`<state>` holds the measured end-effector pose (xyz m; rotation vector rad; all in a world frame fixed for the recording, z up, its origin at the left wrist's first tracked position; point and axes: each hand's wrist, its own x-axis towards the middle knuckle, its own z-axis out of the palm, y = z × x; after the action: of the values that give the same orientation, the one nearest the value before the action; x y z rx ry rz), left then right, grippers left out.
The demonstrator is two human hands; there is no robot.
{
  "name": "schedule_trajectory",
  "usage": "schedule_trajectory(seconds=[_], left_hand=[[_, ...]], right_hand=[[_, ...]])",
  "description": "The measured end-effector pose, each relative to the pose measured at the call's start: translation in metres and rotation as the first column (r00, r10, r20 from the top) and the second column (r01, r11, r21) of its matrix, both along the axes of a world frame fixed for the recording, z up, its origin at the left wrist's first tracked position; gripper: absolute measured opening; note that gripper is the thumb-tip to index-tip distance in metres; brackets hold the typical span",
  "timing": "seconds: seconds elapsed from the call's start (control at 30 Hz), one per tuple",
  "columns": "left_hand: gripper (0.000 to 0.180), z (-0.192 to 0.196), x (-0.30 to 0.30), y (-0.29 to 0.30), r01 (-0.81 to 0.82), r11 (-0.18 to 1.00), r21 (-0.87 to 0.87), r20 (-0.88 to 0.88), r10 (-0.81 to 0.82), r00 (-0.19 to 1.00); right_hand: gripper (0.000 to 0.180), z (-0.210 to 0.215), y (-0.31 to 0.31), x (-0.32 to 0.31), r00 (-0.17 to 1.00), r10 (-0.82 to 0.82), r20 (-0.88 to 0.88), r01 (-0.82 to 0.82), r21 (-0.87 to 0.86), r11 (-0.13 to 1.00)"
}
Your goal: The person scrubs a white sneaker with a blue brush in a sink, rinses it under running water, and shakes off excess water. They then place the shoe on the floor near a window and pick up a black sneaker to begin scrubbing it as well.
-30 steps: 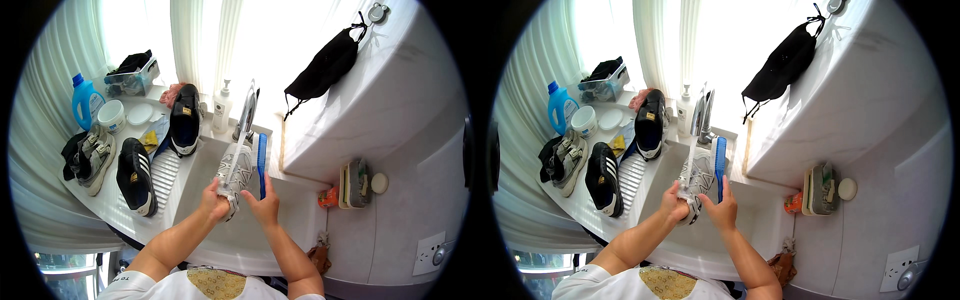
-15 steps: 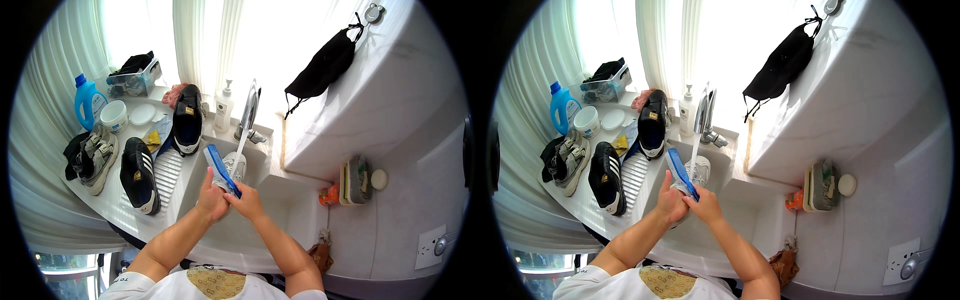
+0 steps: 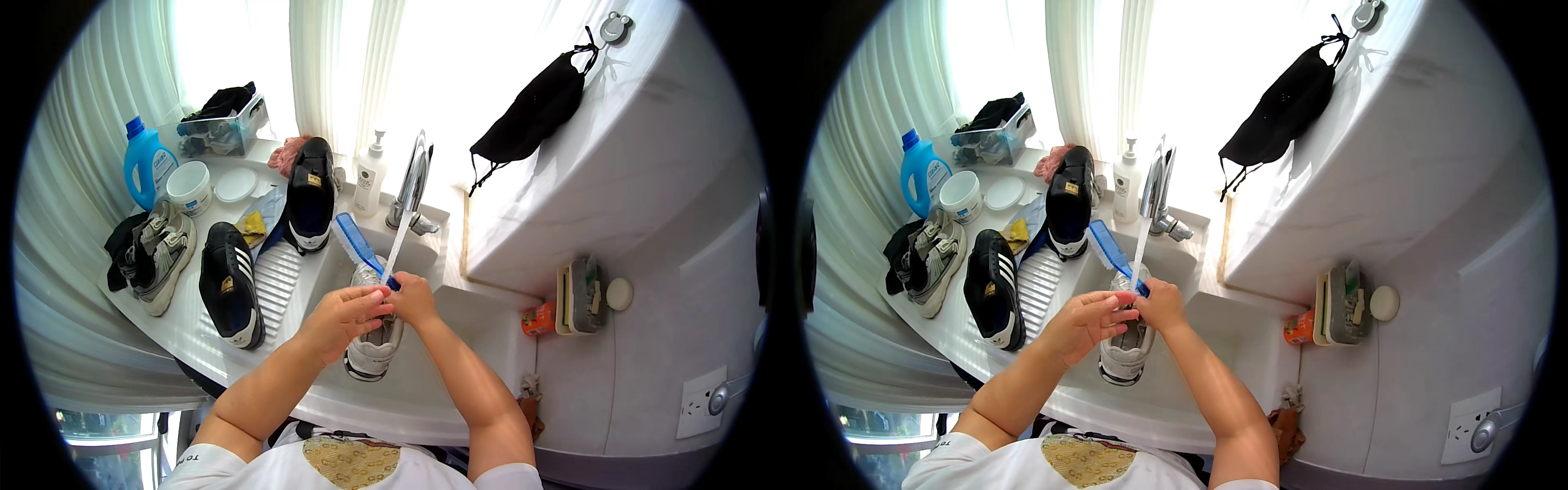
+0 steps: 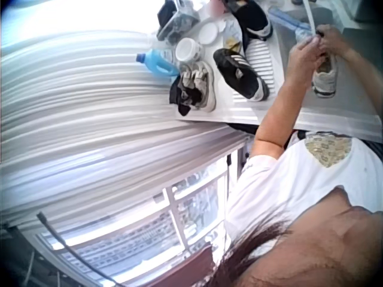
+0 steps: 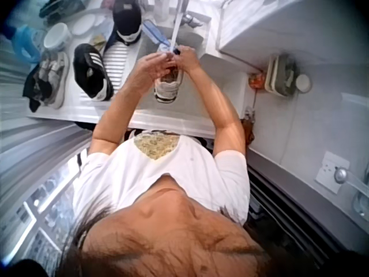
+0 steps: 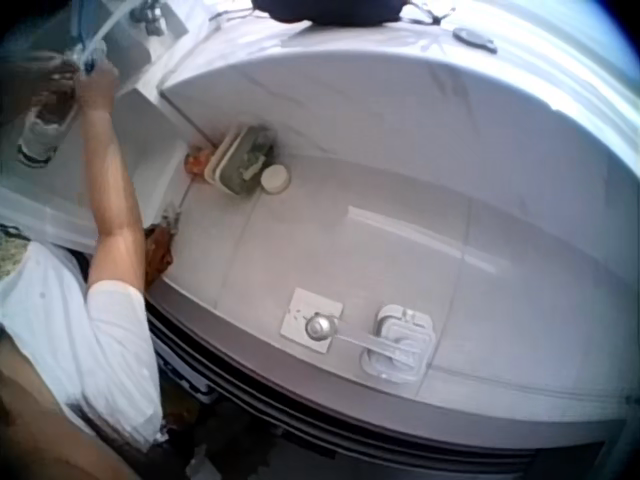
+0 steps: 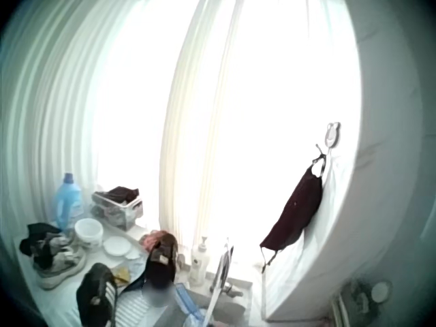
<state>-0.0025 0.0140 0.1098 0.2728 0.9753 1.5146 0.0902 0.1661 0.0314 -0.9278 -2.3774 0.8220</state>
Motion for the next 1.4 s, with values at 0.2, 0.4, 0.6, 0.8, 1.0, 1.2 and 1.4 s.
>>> schedule_trajectory(seconds=[0.2, 0.4, 0.6, 0.8, 1.0, 1.2, 1.4], left_hand=[[0.059, -0.087, -0.039, -0.007, -0.529, 0.823, -0.205, -0.343, 0.446, 0.827], [0.078, -0.106, 0.000, 0.018, -0.148, 0.989, 0.019, 0.469, 0.122, 0.875], [0.068, -0.123, 0.006, 0.030, -0.182, 0.971, 0.156, 0.405, 0.105, 0.908], [0.065, -0.103, -0.008, 0.038, 0.001, 0.991, 0.131, 0.556, -0.075, 0.828], [0.061, -0.112, -0.013, 0.043, 0.019, 0.926, 0.376, 0.511, -0.225, 0.830], [0.071, -0.117, -0.004, 0.044, 0.000, 0.966, 0.259, 0.580, -0.155, 0.800], [0.072, -0.129, -0.001, 0.032, -0.043, 0.974, 0.223, 0.601, -0.103, 0.793]], right_hand=[[0.019, 0.037, 0.010, -0.013, 0.975, 0.218, -0.034, -0.220, -0.070, 0.973], [0.018, 0.053, 0.029, -0.021, 0.960, 0.268, -0.084, -0.280, -0.348, 0.895], [0.020, 0.049, 0.033, 0.000, 0.971, 0.216, -0.103, -0.240, -0.377, 0.895], [0.034, 0.080, 0.034, 0.076, 0.987, 0.079, -0.137, -0.118, -0.313, 0.942], [0.046, 0.146, 0.022, 0.140, 0.989, 0.129, -0.074, -0.148, -0.462, 0.874], [0.038, 0.152, 0.012, 0.138, 0.970, 0.235, 0.067, -0.194, -0.372, 0.908], [0.029, 0.163, -0.006, 0.091, 0.871, 0.210, 0.444, -0.174, -0.122, 0.977]])
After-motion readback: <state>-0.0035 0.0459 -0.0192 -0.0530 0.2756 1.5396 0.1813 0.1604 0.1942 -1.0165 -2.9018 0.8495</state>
